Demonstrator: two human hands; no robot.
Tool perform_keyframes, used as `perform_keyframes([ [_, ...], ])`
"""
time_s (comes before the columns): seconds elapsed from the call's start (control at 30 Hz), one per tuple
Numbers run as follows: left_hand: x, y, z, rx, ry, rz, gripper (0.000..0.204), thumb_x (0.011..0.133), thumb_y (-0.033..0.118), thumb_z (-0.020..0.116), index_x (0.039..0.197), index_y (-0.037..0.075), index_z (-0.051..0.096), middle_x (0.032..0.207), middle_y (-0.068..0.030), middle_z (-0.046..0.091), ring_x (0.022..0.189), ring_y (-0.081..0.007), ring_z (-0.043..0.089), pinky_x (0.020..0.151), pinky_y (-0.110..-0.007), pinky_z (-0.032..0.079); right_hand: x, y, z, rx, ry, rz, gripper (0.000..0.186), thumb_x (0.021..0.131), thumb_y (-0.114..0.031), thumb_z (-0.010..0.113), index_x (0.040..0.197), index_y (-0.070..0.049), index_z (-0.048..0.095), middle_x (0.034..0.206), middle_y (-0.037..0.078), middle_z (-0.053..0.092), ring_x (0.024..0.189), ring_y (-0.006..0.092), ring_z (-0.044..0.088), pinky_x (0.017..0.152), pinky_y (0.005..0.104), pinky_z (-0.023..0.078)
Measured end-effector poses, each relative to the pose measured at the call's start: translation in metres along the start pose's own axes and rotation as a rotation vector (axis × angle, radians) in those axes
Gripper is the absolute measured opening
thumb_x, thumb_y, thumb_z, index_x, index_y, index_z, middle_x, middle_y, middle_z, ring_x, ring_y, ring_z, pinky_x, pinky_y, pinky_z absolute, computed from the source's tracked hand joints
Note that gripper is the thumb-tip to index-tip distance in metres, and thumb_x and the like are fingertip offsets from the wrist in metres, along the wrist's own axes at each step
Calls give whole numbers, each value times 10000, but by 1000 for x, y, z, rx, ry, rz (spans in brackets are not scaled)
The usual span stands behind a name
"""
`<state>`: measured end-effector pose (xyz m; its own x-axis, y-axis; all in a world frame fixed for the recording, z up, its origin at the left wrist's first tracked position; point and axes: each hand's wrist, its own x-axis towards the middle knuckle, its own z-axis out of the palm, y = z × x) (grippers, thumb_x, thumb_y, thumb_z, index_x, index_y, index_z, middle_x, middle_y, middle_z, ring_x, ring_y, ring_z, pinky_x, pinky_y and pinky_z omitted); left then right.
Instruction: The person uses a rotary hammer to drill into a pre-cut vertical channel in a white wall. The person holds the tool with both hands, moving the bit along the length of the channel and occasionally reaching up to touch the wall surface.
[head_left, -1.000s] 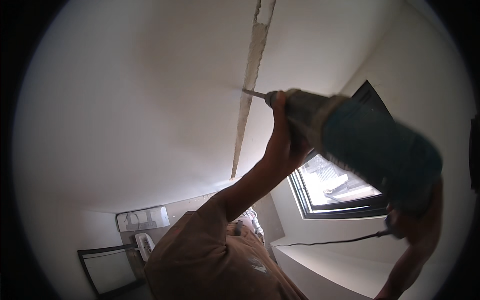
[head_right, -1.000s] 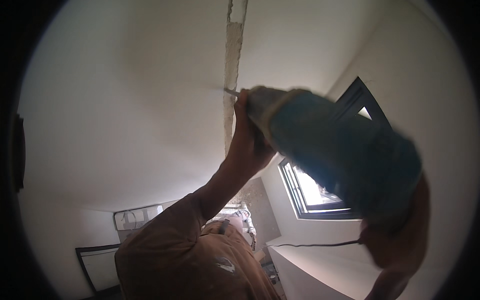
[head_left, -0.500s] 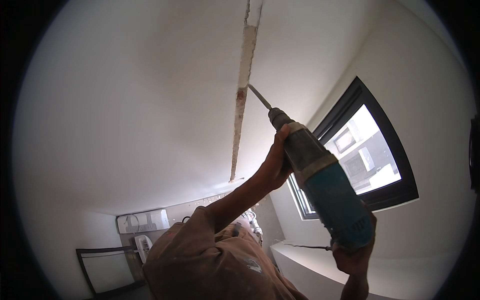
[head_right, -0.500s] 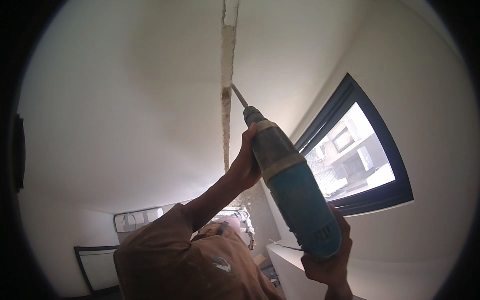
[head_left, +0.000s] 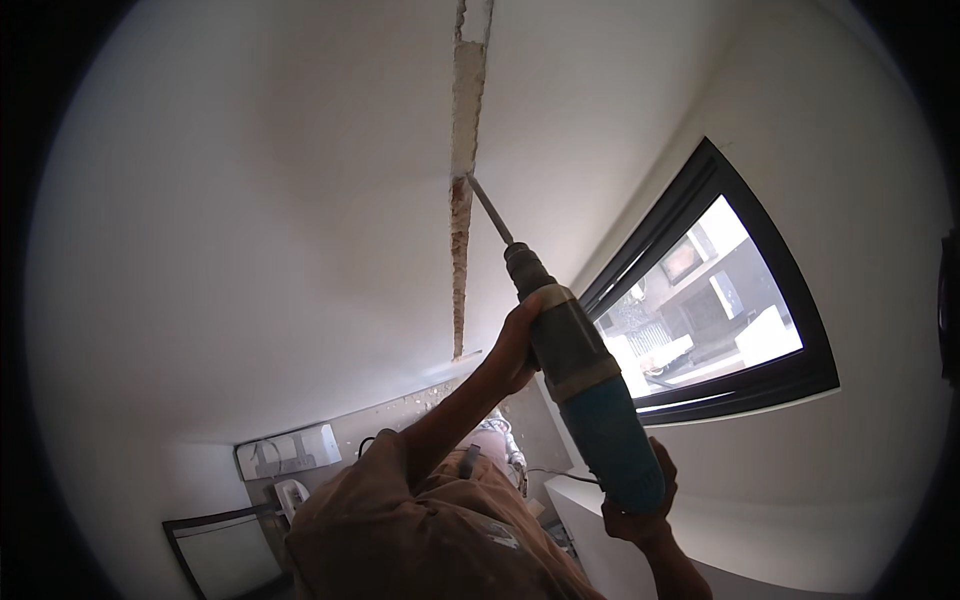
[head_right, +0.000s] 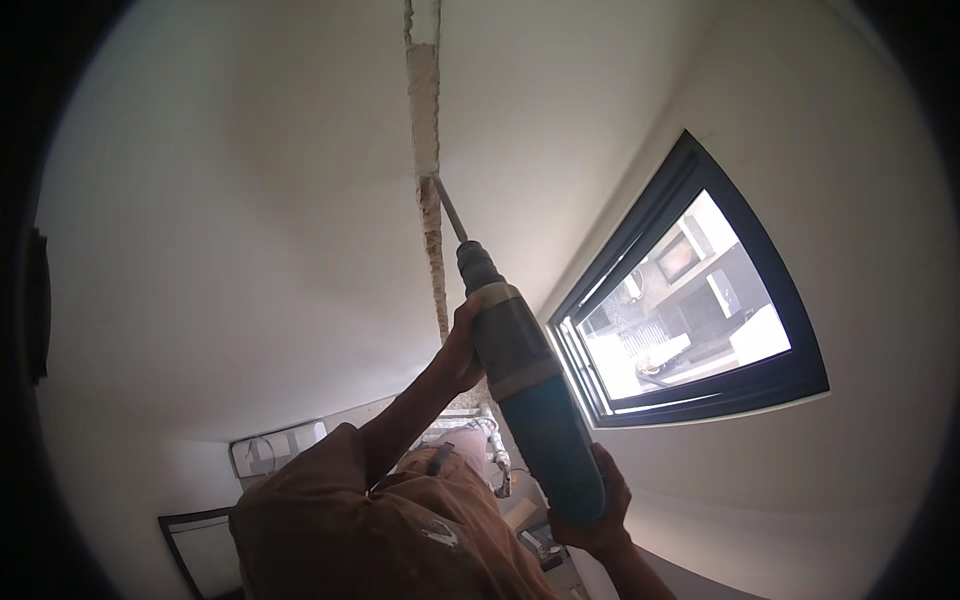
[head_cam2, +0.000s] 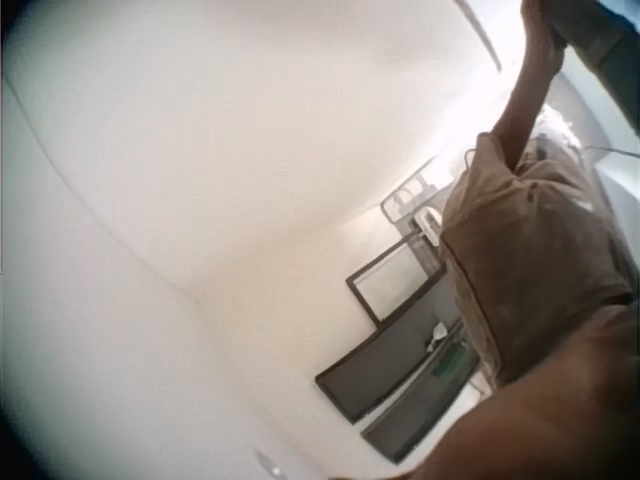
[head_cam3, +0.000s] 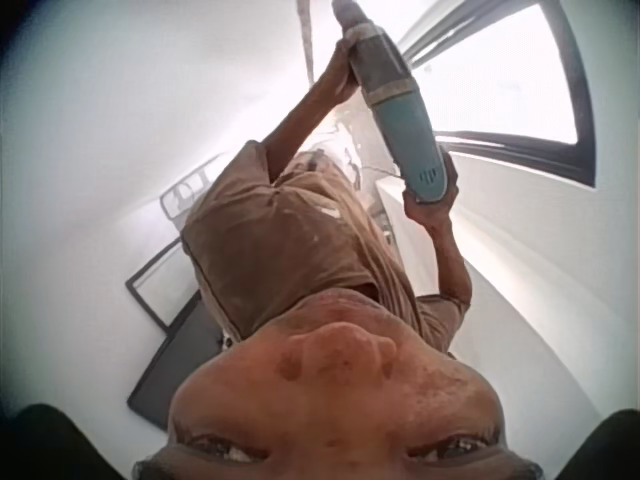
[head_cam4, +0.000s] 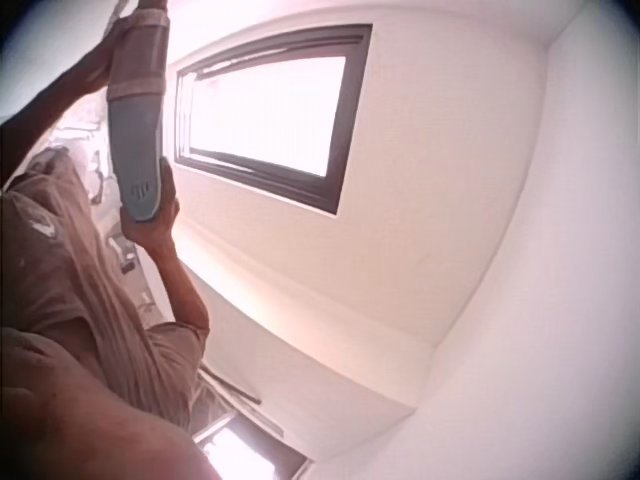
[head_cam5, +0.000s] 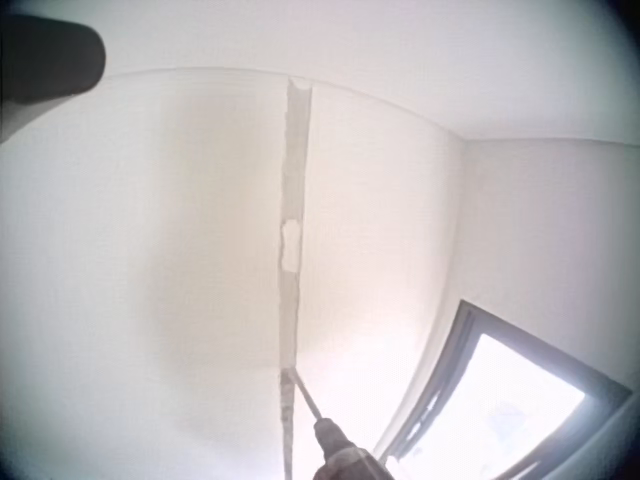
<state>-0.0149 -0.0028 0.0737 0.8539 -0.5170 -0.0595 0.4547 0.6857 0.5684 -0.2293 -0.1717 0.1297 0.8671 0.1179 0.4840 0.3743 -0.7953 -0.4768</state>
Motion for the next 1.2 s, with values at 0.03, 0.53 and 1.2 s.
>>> perform_keyframes([
  [0.03,-1,-1,-6,1,-35,24,609,878,551,523,1197,36,461,1080,-99,572,1005,-196,593,896,-359,501,-2,0,5,11,4,-1,826,637,-125,697,1336,55,294,1012,203,633,879,312,668,737,381,541],
  [0.53,18,49,61,-140,-54,-17,652,851,664,461,1225,131,434,1150,-57,525,1121,-188,527,1012,-369,408,89,-31,-79,266,-104,532,414,638,41,585,1047,63,530,773,123,606,564,155,564,497,273,466],
  [1.2,-20,24,22,50,-35,-31,683,857,640,481,1229,69,434,1134,-89,534,1103,-200,531,991,-368,417,6,-28,-10,207,10,176,832,578,-25,630,1334,70,295,1129,214,559,1040,288,590,889,367,473],
])
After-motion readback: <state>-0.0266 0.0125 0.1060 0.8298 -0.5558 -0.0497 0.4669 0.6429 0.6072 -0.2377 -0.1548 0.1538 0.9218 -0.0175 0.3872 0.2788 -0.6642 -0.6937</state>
